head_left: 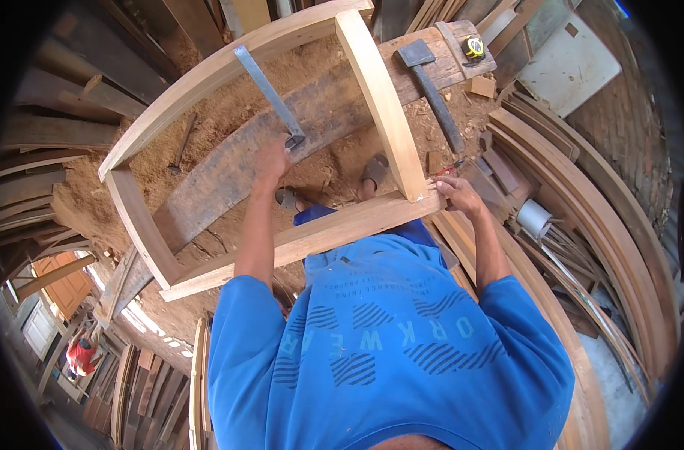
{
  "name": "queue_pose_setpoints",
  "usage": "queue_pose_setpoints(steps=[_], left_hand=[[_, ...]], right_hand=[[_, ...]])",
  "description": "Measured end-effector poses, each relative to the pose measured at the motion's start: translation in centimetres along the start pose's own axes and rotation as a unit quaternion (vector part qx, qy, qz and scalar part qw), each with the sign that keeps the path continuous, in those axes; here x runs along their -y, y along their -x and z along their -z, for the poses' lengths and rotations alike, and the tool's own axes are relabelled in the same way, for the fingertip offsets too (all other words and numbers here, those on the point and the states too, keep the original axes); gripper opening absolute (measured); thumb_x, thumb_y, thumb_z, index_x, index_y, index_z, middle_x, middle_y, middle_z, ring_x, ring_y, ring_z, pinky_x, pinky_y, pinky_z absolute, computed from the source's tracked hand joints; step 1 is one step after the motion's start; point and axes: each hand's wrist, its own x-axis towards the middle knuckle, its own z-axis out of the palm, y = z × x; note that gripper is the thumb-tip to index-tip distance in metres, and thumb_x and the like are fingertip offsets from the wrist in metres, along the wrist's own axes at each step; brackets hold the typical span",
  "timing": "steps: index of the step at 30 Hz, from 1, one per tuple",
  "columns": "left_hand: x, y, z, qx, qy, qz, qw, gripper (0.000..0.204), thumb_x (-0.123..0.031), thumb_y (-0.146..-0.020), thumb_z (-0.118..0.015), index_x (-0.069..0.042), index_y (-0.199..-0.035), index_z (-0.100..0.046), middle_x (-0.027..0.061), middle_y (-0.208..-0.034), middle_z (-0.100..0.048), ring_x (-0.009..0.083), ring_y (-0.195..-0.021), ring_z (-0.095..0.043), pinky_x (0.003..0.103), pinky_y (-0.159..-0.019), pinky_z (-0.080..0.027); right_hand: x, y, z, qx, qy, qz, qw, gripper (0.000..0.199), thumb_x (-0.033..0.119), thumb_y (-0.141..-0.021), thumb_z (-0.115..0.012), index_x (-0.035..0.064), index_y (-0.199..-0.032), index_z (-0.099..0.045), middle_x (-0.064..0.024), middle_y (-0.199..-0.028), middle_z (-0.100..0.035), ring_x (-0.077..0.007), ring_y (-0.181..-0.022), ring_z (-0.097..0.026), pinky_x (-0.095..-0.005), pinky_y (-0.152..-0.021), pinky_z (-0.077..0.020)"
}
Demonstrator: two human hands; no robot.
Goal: The person measures a wooden frame using a tape measure, checks the corner angles using a square ruler, and aligns the joints by hand.
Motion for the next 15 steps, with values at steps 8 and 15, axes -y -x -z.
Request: queue_pose_setpoints(steps=[8,15], left_hand=[[1.6,1.9,-0.2,-0.084,-0.017,-0.036,0.996,0.040,-0.019,-0.083,-0.069,-0.018,-0.122,-0.061,0.0165,-0.117,-0.059,0.0412,-0.115,-0.053,0.049,-0.097,-0.044],[-8.8,2.8,-2.1,-0.057,0.251,-0.026,0.966,0.038,-0.023,-0.088,-0.066,-0.004,-0.121,-0.060,0.0183,-0.111,-0.066,0.0365,-0.107,-0.062,0.044,-0.094,-0.048]], right_hand=[[1.1,-2.5,4.6,-0.057,0.156,0.055,0.985,0.050,0.035,-0.096,-0.061,-0.0017,-0.131,-0.059,-0.0190,-0.118,-0.067,-0.0289,-0.103,-0.066,-0.0412,-0.085,-0.0549],[7.2,-9.3,15.2,-0.385,0.286,0.199,0.855,0.063,0.035,-0.088,-0.067,-0.0028,-0.136,-0.051,-0.0296,-0.119,-0.064,-0.0406,-0.115,-0.061,-0.0440,-0.099,-0.0469]])
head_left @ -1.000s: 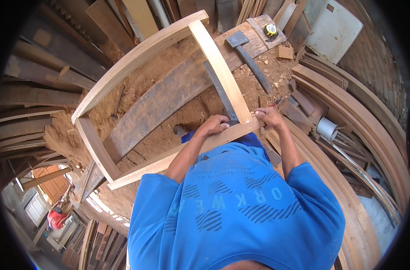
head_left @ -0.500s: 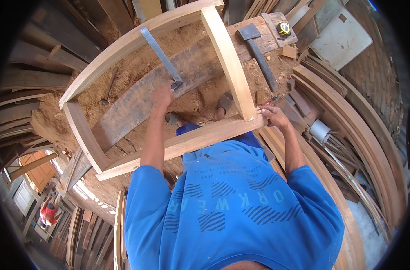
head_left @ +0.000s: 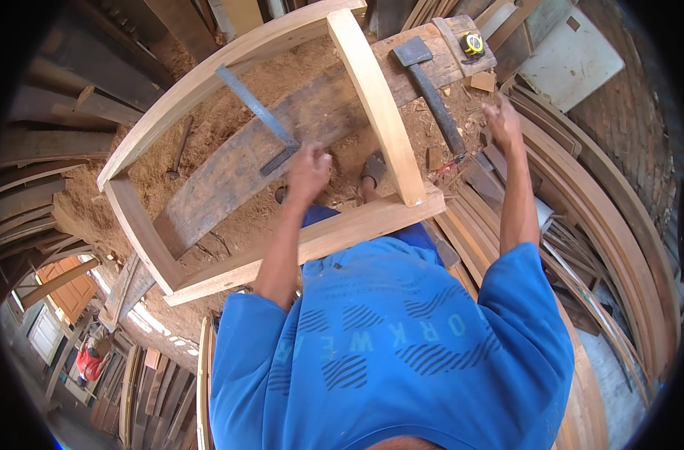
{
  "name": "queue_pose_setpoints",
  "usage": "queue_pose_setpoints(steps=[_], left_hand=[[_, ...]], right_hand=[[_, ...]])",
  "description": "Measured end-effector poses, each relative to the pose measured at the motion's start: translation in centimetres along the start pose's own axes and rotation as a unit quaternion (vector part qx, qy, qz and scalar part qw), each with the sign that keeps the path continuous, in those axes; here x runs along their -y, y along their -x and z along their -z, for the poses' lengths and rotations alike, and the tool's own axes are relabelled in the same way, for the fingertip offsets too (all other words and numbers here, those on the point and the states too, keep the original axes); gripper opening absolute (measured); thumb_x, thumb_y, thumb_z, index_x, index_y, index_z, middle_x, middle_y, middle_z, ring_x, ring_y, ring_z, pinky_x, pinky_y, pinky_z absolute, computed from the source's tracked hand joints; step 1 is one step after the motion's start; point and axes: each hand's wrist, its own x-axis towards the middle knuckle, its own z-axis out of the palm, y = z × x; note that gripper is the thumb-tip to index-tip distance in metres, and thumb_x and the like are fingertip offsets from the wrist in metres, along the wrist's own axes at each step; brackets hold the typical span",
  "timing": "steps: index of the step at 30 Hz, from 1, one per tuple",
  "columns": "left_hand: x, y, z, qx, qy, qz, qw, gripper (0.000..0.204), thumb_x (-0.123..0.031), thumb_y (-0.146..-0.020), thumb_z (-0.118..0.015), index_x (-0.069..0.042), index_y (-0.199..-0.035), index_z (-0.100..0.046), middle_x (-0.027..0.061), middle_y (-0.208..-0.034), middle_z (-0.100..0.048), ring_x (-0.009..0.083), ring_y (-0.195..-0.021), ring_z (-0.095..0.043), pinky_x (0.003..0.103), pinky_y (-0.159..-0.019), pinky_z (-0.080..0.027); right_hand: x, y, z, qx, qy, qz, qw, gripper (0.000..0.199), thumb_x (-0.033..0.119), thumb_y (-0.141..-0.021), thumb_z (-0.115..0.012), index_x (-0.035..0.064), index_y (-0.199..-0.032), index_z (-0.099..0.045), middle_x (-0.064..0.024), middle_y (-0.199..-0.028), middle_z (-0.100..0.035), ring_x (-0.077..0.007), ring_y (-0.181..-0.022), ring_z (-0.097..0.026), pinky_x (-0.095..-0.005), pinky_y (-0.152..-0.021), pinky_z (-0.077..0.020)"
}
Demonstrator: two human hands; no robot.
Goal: The person measures a wooden frame using a tape measure, checks the corner angles using a square ruler, and aligns the joints by hand.
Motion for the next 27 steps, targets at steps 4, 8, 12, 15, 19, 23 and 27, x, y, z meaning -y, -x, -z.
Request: queue_pose_setpoints(steps=[4,8,12,15,19,23,27], left_hand=[[2.0,-0.2,-13.4,0.260,0.115,0.058,0.957,0.042,-0.034,-0.096,-0.051,-0.001,-0.121,-0.059,0.0212,-0.118,-0.065,0.0317,-0.108,-0.064,0.041,-0.091,-0.050],[-0.8,1.5,-19.2,0.298,0.494,0.204,0.791,0.061,-0.048,-0.104,-0.030,-0.003,-0.140,-0.052,0.0108,-0.140,-0.056,0.0237,-0.131,-0.047,0.037,-0.113,-0.033],[-2.9,1.8,-16.2,0.301,0.503,0.189,0.788,0.074,-0.060,-0.104,-0.020,-0.006,-0.150,-0.041,0.0103,-0.151,-0.044,0.0234,-0.140,-0.037,0.036,-0.118,-0.025],[-1.8,1.9,-16.7,0.342,0.444,0.147,0.815,0.092,-0.075,-0.095,-0.011,-0.007,-0.154,-0.031,0.0102,-0.157,-0.034,0.0239,-0.147,-0.025,0.036,-0.120,-0.020],[-2.4,2.1,-16.4,0.330,0.414,0.151,0.835,0.090,-0.074,-0.096,-0.010,-0.009,-0.155,-0.030,0.0095,-0.156,-0.034,0.0245,-0.146,-0.026,0.037,-0.121,-0.019],[-2.5,1.9,-16.7,0.345,0.425,0.165,0.821,0.089,-0.073,-0.097,-0.011,-0.008,-0.155,-0.030,0.0094,-0.157,-0.033,0.0247,-0.146,-0.025,0.037,-0.121,-0.018],[-2.0,2.2,-17.3,0.355,0.444,0.160,0.807,0.088,-0.072,-0.097,-0.010,-0.008,-0.156,-0.027,0.0088,-0.160,-0.027,0.0244,-0.148,-0.021,0.036,-0.122,-0.015]], right_hand=[[2.2,-8.2,1.1,-0.089,0.073,0.047,0.992,0.073,0.040,-0.086,-0.071,0.0051,-0.144,-0.045,-0.0297,-0.136,-0.054,-0.0403,-0.130,-0.051,-0.0461,-0.108,-0.0404],[7.1,-11.0,0.9,-0.044,0.082,-0.032,0.995,0.084,0.044,-0.083,-0.074,0.0090,-0.150,-0.038,-0.0303,-0.145,-0.044,-0.0421,-0.135,-0.044,-0.0469,-0.112,-0.0375],[7.5,-13.7,-1.1,0.033,0.077,-0.025,0.996,0.088,0.048,-0.081,-0.074,0.0135,-0.152,-0.035,-0.0283,-0.147,-0.042,-0.0422,-0.136,-0.043,-0.0478,-0.111,-0.0379],[5.2,-16.1,-3.9,0.015,0.145,-0.053,0.988,0.079,0.041,-0.082,-0.074,0.0149,-0.149,-0.041,-0.0218,-0.142,-0.051,-0.0395,-0.130,-0.050,-0.0457,-0.108,-0.0410],[2.5,-18.1,-6.1,-0.029,0.095,-0.024,0.995,0.069,0.034,-0.082,-0.069,0.0193,-0.144,-0.044,-0.0283,-0.136,-0.052,-0.0432,-0.128,-0.051,-0.0516,-0.107,-0.0399],[0.4,-18.6,-6.0,-0.059,0.051,-0.011,0.997,0.058,0.020,-0.084,-0.065,0.0187,-0.139,-0.047,-0.0233,-0.123,-0.063,-0.0363,-0.116,-0.061,-0.0437,-0.103,-0.0445],[1.8,-16.8,-4.7,-0.012,0.049,-0.006,0.999,0.049,0.027,-0.084,-0.069,0.0130,-0.129,-0.056,-0.0207,-0.121,-0.065,-0.0395,-0.114,-0.061,-0.0449,-0.100,-0.0458]])
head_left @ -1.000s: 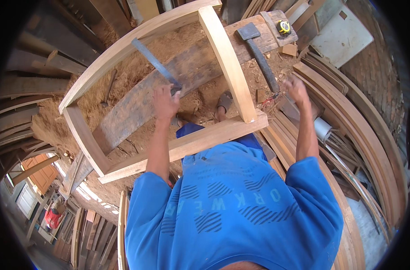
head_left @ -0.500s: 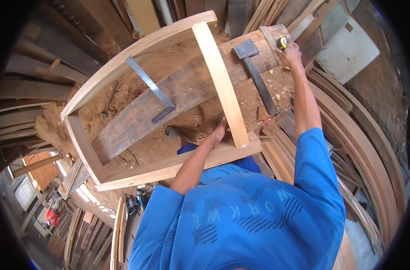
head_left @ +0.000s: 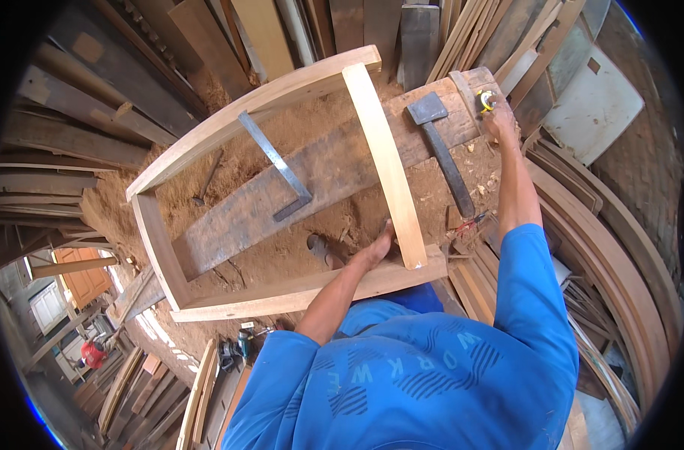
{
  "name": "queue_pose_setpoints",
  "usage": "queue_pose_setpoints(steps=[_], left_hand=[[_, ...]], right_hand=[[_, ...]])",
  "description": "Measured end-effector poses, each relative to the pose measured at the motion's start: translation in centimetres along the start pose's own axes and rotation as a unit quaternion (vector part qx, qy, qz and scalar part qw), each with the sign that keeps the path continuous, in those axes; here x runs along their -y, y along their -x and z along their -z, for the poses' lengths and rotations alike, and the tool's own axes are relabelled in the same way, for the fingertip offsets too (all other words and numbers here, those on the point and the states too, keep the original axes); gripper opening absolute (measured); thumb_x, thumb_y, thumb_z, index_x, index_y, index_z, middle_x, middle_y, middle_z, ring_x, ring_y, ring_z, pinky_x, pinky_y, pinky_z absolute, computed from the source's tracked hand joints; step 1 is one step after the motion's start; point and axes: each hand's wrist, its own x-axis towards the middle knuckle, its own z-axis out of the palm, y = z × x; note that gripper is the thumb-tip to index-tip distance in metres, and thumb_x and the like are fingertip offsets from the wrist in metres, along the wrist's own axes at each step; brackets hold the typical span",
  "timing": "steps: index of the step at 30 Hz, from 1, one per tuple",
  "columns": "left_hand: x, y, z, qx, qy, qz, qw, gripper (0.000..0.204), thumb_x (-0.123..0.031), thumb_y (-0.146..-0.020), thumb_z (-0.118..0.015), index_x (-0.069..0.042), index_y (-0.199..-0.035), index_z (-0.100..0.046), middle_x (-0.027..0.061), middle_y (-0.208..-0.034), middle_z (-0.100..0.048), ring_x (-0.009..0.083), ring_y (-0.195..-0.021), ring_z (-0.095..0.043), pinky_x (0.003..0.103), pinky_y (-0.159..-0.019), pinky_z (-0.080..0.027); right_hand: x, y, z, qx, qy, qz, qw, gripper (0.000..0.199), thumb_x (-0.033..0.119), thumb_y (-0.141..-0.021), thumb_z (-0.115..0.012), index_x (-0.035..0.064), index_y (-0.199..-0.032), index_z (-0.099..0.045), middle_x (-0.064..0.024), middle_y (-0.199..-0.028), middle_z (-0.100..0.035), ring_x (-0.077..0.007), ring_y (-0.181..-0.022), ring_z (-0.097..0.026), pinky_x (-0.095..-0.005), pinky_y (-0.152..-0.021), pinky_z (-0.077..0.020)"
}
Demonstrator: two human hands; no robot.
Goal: The person measures a wooden frame using a tape measure, checks the corner angles using a square ruler, and aligns the joints by hand.
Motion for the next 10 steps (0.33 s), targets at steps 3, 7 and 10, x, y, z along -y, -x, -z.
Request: queue_pose_setpoints(steps=[3,7,10], left_hand=[[-0.4,0.6,0.5,-0.009,-0.027,-0.010,1.000,0.090,-0.073,-0.096,-0.009,-0.009,-0.157,-0.024,0.0087,-0.162,-0.023,0.0244,-0.149,-0.018,0.036,-0.123,-0.013],[-1.0,0.4,-0.4,0.023,-0.013,0.029,0.999,0.096,-0.076,-0.093,-0.007,-0.007,-0.157,-0.023,0.0100,-0.163,-0.022,0.0250,-0.150,-0.017,0.036,-0.123,-0.012],[-1.2,0.6,0.8,0.037,-0.005,0.039,0.999,0.098,-0.077,-0.092,-0.008,-0.005,-0.156,-0.024,0.0111,-0.162,-0.022,0.0251,-0.150,-0.017,0.036,-0.123,-0.013]], right_hand=[[1.9,0.1,1.1,-0.007,0.007,0.042,0.999,0.048,0.036,-0.083,-0.072,0.0088,-0.122,-0.062,-0.0207,-0.118,-0.066,-0.0399,-0.115,-0.061,-0.0457,-0.098,-0.0473],[-1.0,-1.4,0.2,-0.018,0.055,0.004,0.998,0.063,0.050,-0.085,-0.068,0.0053,-0.128,-0.058,-0.0236,-0.127,-0.062,-0.0404,-0.120,-0.057,-0.0457,-0.099,-0.0467],[1.5,0.0,1.0,0.062,0.055,-0.057,0.995,0.069,0.052,-0.086,-0.067,0.0098,-0.138,-0.051,-0.0242,-0.133,-0.059,-0.0404,-0.124,-0.056,-0.0469,-0.102,-0.0457]])
